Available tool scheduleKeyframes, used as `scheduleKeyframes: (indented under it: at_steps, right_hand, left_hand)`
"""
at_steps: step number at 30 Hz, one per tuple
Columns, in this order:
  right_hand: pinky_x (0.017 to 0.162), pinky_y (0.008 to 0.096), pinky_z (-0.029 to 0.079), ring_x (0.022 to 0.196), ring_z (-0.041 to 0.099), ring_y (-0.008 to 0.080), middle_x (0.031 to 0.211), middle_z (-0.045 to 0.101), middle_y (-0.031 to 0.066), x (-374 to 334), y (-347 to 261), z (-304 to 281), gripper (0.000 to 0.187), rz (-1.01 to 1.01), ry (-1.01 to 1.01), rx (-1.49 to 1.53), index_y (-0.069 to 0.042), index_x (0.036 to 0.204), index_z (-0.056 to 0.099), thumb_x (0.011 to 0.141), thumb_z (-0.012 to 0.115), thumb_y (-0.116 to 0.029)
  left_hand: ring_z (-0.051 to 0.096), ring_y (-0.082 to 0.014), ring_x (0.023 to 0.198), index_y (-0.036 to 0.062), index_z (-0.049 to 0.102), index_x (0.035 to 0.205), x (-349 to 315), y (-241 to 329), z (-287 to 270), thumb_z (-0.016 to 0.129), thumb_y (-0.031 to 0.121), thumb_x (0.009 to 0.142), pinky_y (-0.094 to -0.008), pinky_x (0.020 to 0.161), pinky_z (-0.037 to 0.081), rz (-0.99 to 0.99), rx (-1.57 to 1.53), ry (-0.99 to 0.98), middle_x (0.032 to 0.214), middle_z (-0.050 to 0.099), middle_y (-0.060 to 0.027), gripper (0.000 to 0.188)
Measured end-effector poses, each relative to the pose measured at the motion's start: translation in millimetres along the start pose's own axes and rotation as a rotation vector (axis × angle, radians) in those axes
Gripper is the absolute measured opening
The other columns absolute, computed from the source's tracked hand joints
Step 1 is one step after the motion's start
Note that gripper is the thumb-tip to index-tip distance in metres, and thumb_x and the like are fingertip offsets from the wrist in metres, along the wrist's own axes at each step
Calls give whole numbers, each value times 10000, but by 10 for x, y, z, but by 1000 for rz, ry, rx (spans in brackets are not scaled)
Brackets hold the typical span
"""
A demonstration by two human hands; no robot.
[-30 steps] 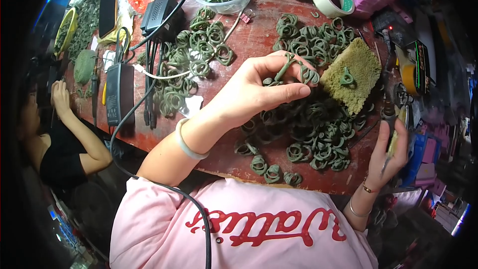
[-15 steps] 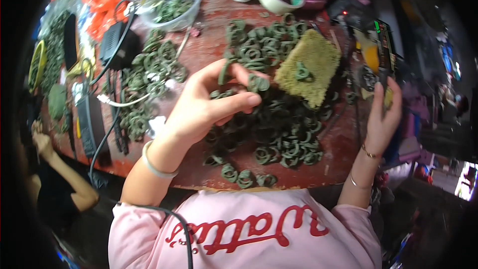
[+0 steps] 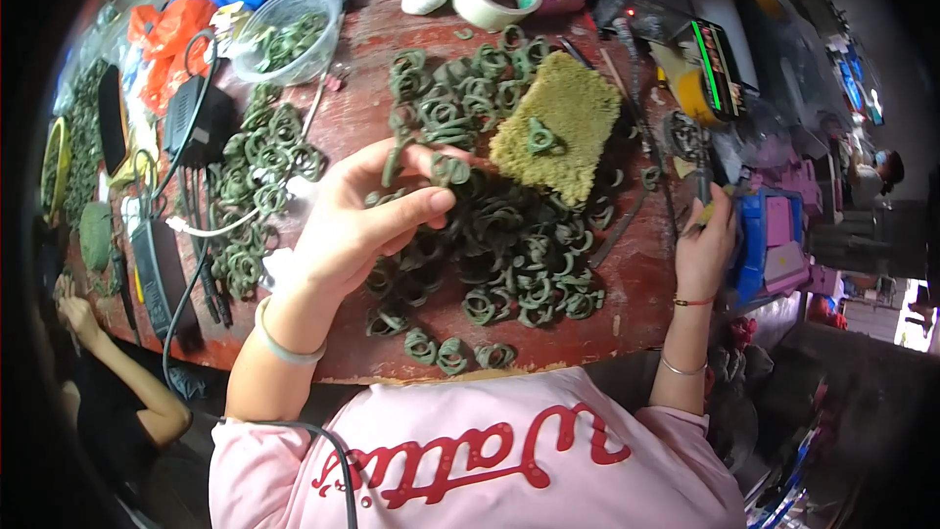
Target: Joining green wax loops together using a heated tool and liquid adhesive on a workshop table.
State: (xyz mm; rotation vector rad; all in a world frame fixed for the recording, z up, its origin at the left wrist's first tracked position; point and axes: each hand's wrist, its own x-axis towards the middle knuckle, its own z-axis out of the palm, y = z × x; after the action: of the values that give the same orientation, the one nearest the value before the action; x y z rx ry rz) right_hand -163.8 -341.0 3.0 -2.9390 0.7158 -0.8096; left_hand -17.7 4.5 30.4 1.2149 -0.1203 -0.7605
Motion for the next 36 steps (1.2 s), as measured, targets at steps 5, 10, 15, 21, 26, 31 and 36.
scheduleKeyframes:
  at_steps: [5, 10, 15, 21, 26, 31, 36]
  right_hand:
    - [788, 440, 453, 915, 572, 382, 976, 607, 186, 44, 7, -70, 282, -66, 21, -102, -56, 1149, 568, 874, 614, -101]
    - [713, 327, 492, 777, 637, 209, 928, 669, 126, 258, -690, -210, 237, -142, 271, 296, -14, 1152, 612, 924, 572, -59]
    - [617, 232, 458, 652, 569, 138, 893, 658, 148, 294, -1534, -514, 373, -104, 3, 1018, 91, 1184, 534, 1026, 366, -201]
    - [800, 365, 368, 912, 429, 260, 1064, 521, 141, 624, -1401, -976, 601, -532, -286, 1491, 48, 1243, 486, 919, 516, -457]
    - [822, 321, 377, 971, 447, 212, 1147, 501, 133, 832, -1139, -934, 558, -711, -341, 1375, 26, 1218, 506, 929, 492, -451]
    - [810, 316, 387, 952, 460, 207, 1120, 513, 132, 841, -1194, -940, 549, -678, -335, 1374, 24, 1208, 514, 933, 484, -451]
    - [798, 312, 396, 932, 474, 201, 1094, 526, 131, 1587, -1044, -1013, 542, -803, -129, 1182, 21, 1197, 521, 937, 477, -451]
  left_hand:
    - [528, -16, 633, 95, 577, 894, 29, 39, 16, 715, 90, 805, -145, 473, 341, -35, 77, -48, 1076, 653, -73, 165]
    - [487, 1, 557, 89, 619, 923, 40, 12, -4, 739, 110, 802, -149, 451, 314, -29, 32, -56, 816, 664, 0, 172]
    - [484, 7, 550, 78, 641, 963, 15, -16, -91, 735, 101, 810, -154, 449, 325, 20, -2, -42, 800, 665, -2, 181]
    - [507, 6, 569, 72, 641, 964, 25, 5, -39, 727, 85, 814, -151, 452, 332, 17, 0, -92, 837, 675, -12, 173]
    - [547, -3, 610, 73, 639, 957, 68, -42, -45, 718, 76, 820, -146, 455, 336, -19, 28, -72, 890, 677, -20, 158]
    - [554, -10, 649, 74, 627, 943, -12, 38, -62, 723, 63, 809, -154, 468, 354, -2, 51, -32, 1003, 678, -48, 165]
    - [551, -41, 657, 73, 573, 885, 96, 48, -41, 708, 36, 804, -171, 493, 382, -70, 121, -12, 1116, 631, -77, 162]
